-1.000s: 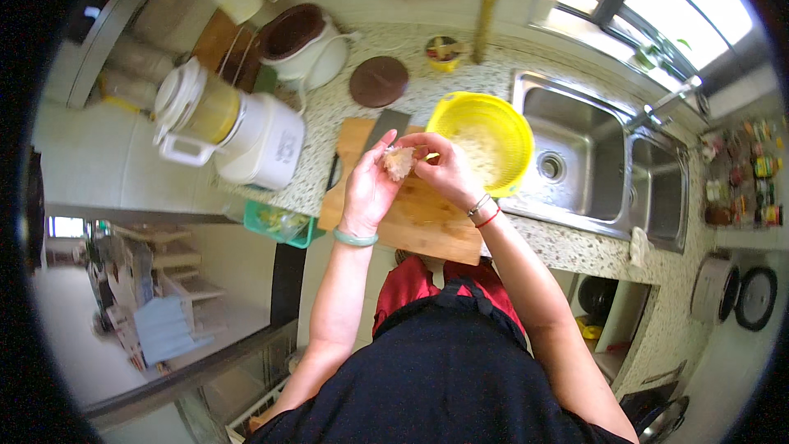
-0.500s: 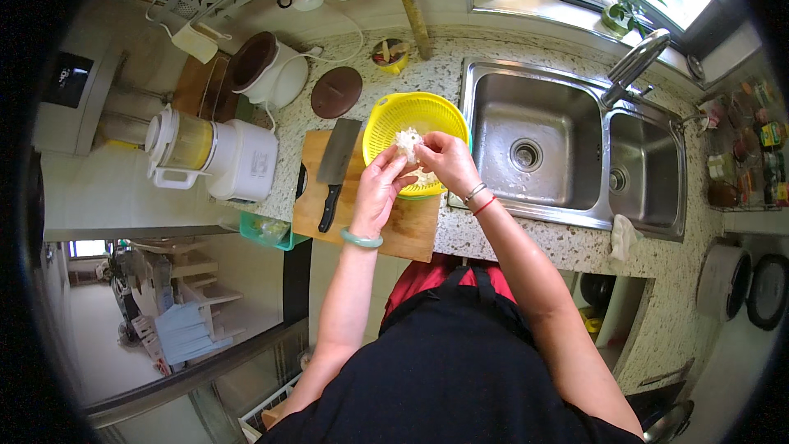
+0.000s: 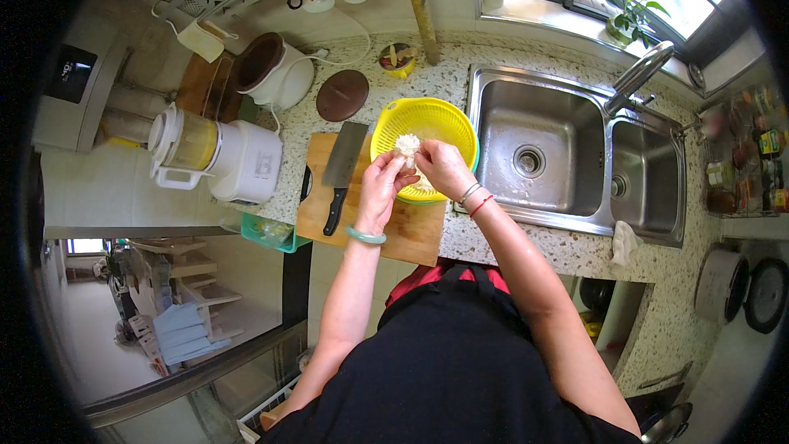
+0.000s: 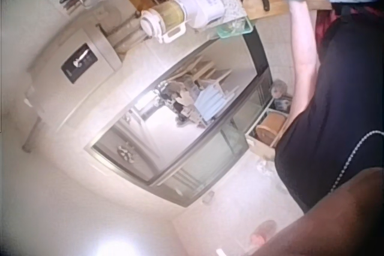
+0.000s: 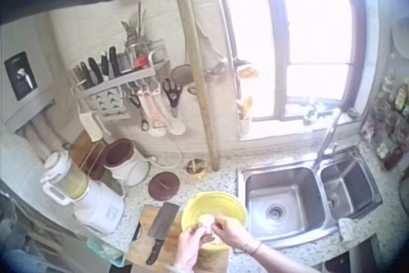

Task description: The person stands at a kitchen counter and uses their hands to separate and fluff white shredded food items in a yellow colander. After handling the food for a while, they move the colander to the sink and rinse the contents under running water.

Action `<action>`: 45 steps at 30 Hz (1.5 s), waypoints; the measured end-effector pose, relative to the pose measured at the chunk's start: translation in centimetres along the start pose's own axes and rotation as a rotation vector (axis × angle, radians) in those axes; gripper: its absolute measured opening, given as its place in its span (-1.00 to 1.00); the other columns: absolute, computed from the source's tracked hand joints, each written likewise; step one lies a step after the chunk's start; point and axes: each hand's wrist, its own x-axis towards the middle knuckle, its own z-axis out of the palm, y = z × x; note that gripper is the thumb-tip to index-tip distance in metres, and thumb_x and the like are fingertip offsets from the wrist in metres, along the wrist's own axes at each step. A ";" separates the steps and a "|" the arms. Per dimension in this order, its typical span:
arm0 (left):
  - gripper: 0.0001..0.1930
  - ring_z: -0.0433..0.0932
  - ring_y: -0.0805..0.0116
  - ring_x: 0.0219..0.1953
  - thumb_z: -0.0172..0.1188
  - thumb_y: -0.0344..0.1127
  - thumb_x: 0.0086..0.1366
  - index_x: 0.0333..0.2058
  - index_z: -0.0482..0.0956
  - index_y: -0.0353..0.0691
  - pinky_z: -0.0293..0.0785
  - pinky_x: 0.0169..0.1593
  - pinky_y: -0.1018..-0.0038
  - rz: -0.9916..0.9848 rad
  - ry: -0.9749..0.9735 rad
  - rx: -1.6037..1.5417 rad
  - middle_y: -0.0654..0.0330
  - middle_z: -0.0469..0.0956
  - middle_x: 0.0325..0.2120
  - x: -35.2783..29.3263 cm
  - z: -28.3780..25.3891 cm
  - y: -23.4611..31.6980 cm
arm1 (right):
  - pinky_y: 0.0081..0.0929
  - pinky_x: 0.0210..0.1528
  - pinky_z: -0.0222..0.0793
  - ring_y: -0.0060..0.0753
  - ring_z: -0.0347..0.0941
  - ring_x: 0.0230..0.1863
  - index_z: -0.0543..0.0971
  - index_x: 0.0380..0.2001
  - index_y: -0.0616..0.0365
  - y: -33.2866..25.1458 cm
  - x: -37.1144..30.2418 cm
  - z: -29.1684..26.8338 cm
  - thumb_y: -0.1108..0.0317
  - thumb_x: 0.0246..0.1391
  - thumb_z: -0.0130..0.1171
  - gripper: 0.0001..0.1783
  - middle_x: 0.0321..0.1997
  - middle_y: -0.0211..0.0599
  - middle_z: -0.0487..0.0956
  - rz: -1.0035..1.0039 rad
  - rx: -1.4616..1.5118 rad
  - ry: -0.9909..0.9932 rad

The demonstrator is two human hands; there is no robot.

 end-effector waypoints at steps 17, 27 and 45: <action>-0.79 0.57 0.40 -0.29 0.03 -0.40 0.32 -0.14 0.48 -0.40 0.62 -0.21 0.49 -0.007 -0.092 0.017 0.15 0.54 -0.26 2.4 -1.6 0.4 | -0.22 -0.43 0.36 0.05 0.44 -0.48 0.43 -0.48 0.32 1.2 1.6 2.9 0.41 0.08 0.01 -0.83 -0.50 0.04 0.49 -0.092 -0.063 0.117; -0.77 0.56 0.42 -0.35 0.01 -0.40 0.32 -0.10 0.45 -0.38 0.62 -0.21 0.47 -0.062 -0.105 -0.049 0.16 0.53 -0.30 2.6 -2.3 1.2 | -0.64 -0.39 0.40 -0.64 0.44 -0.49 0.54 -0.21 0.28 2.4 2.2 2.2 0.36 0.17 -0.01 -0.76 -0.43 -0.35 0.57 0.204 0.446 0.040; -0.75 0.57 0.46 -0.46 0.13 -0.36 0.26 -0.15 0.48 -0.40 0.61 -0.32 0.56 -0.039 -0.093 0.084 0.17 0.55 -0.33 2.1 -2.1 1.9 | -0.45 -0.46 0.37 -0.39 0.45 -0.57 0.50 -0.50 0.32 0.2 1.9 1.2 0.35 -0.07 0.22 -0.79 -0.58 -0.11 0.51 0.008 0.002 0.075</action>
